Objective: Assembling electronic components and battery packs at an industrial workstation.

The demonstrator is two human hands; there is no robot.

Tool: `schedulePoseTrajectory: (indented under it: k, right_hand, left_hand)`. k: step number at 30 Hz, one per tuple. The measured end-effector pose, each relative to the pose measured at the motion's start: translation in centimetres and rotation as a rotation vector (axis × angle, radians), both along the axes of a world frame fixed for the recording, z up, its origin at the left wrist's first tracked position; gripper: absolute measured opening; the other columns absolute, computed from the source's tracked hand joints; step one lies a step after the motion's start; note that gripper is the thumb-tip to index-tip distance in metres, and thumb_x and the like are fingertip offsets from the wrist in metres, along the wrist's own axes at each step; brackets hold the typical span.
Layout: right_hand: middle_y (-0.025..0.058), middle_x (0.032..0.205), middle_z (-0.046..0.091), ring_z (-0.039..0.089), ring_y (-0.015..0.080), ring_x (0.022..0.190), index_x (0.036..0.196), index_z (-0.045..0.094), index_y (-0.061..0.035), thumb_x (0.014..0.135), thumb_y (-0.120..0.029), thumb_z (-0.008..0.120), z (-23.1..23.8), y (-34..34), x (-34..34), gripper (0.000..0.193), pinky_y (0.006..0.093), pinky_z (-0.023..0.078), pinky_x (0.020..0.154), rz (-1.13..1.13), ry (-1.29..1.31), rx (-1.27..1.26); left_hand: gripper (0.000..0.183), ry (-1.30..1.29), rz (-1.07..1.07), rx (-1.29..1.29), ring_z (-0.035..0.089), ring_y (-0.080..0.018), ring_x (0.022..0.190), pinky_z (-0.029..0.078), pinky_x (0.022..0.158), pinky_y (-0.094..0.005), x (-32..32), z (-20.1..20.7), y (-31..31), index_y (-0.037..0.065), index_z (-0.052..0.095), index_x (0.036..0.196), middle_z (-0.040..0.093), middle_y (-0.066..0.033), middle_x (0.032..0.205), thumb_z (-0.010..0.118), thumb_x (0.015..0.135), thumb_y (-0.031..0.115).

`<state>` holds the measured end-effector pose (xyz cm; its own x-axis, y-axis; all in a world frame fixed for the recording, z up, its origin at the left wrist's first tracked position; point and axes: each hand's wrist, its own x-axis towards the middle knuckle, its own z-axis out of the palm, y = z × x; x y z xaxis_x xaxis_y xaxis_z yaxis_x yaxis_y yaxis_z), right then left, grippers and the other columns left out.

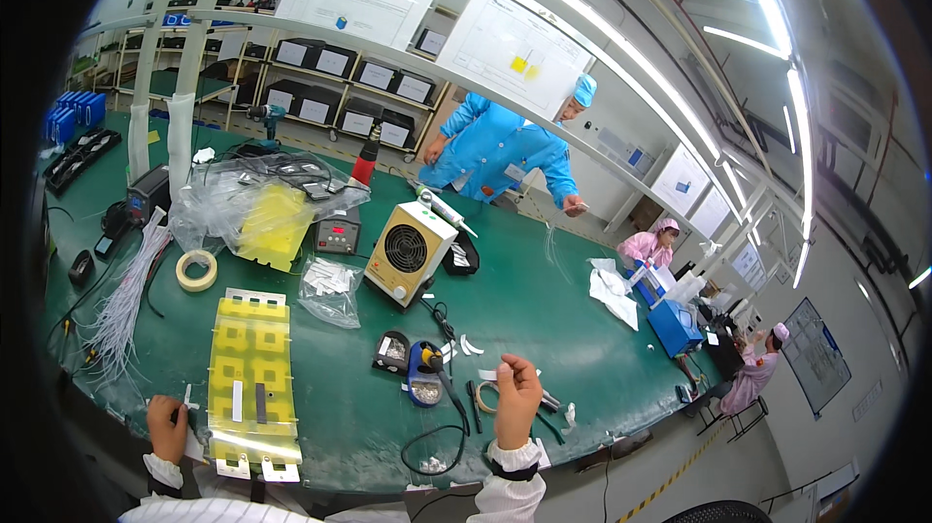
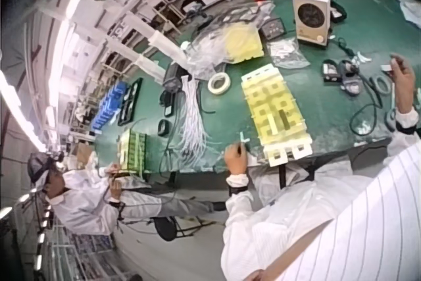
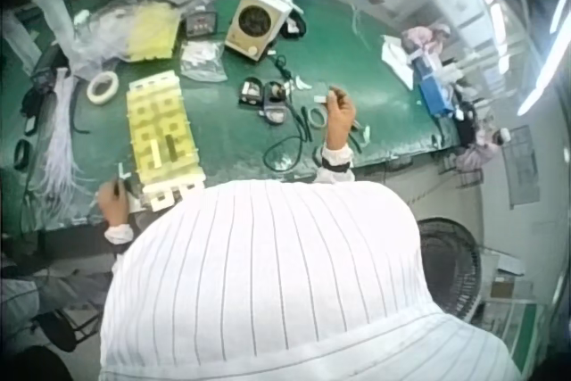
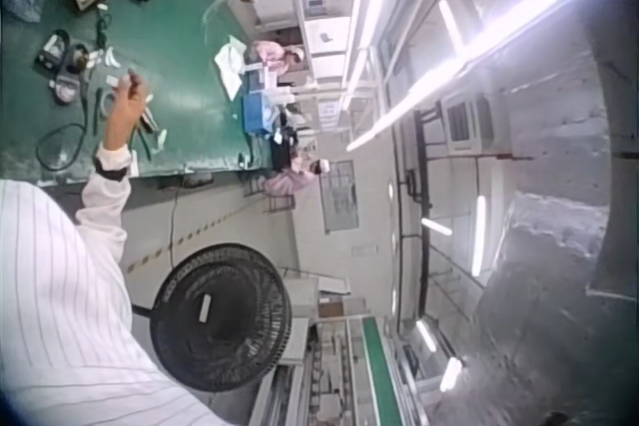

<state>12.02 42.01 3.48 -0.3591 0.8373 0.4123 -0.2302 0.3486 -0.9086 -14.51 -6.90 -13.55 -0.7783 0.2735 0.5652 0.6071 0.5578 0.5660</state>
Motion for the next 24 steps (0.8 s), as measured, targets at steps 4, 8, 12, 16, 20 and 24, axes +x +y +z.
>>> schedulePoseTrajectory:
  k: [4, 8, 12, 16, 20, 24]
  right_hand:
    - [0.008, 0.095, 0.064, 0.066, 0.0153, 0.09, 0.115, 0.057, 0.0031, 0.094, -0.003, 0.064, 2.6, -3.3, -1.8, 0.023, 0.026, 0.052, 0.079, 0.125, 0.055, 0.051]
    - [0.0092, 0.095, 0.065, 0.069, 0.0204, 0.093, 0.114, 0.056, 0.0027, 0.091, 0.001, 0.065, 4.0, -6.4, -5.1, 0.025, 0.0284, 0.052, 0.083, 0.261, 0.073, 0.031]
    - [0.0091, 0.095, 0.065, 0.07, 0.0208, 0.092, 0.113, 0.056, 0.0025, 0.091, 0.002, 0.064, 3.6, -7.9, -7.3, 0.024, 0.0293, 0.053, 0.085, 0.39, 0.054, 0.015]
    - [0.0087, 0.095, 0.066, 0.07, 0.018, 0.087, 0.109, 0.058, 0.0026, 0.092, 0.001, 0.063, 3.0, -9.9, -10.1, 0.018, 0.0263, 0.053, 0.078, 0.514, 0.055, -0.089]
    - [0.0022, 0.073, 0.058, 0.053, 0.008, 0.059, 0.104, 0.059, 0.0011, 0.09, 0.002, 0.059, 3.3, -10.2, -12.3, 0.014, 0.0218, 0.042, 0.056, 0.463, 0.116, -0.14]
    - [-0.0021, 0.073, 0.051, 0.038, 0.004, 0.055, 0.104, 0.06, 0.0, 0.089, 0.0, 0.062, 3.1, -9.2, -15.2, 0.016, 0.0213, 0.031, 0.05, 0.432, 0.104, -0.23]
  left_hand:
    - [0.009, 0.005, -0.015, -0.008, 0.053, -0.0353, 0.078, 0.041, 0.071, -0.0435, 0.0, 0.5, 0.5, 0.001, 0.057, 0.076, 0.056, -0.0142, 0.077, 0.066, 0.078, 0.002]
    - [0.01, 0.03, -0.01, 0.015, 0.051, -0.0355, 0.076, 0.04, 0.069, -0.044, 0.3, 0.8, 0.4, 0.001, 0.056, 0.075, 0.053, -0.0147, 0.075, 0.065, 0.078, 0.0]
    - [0.009, 0.036, -0.042, 0.034, 0.052, -0.0359, 0.077, 0.04, 0.07, -0.0444, 0.0, 0.8, 0.8, 0.001, 0.057, 0.075, 0.054, -0.0147, 0.076, 0.066, 0.078, 0.0]
    - [0.008, 0.048, 0.004, 0.023, 0.054, -0.0364, 0.079, 0.041, 0.071, -0.0446, 0.4, 0.8, -0.3, 0.001, 0.058, 0.075, 0.056, -0.0149, 0.077, 0.066, 0.077, 0.002]
    - [0.009, 0.06, -0.03, 0.005, 0.058, -0.0353, 0.081, 0.044, 0.073, -0.0441, 0.0, 1.1, 0.4, 0.002, 0.063, 0.076, 0.061, -0.0135, 0.079, 0.07, 0.077, 0.008]
    - [0.009, 0.034, -0.009, -0.006, 0.06, -0.033, 0.081, 0.045, 0.073, -0.0431, 0.1, 1.6, 0.5, 0.003, 0.066, 0.075, 0.064, -0.0115, 0.079, 0.072, 0.076, 0.009]
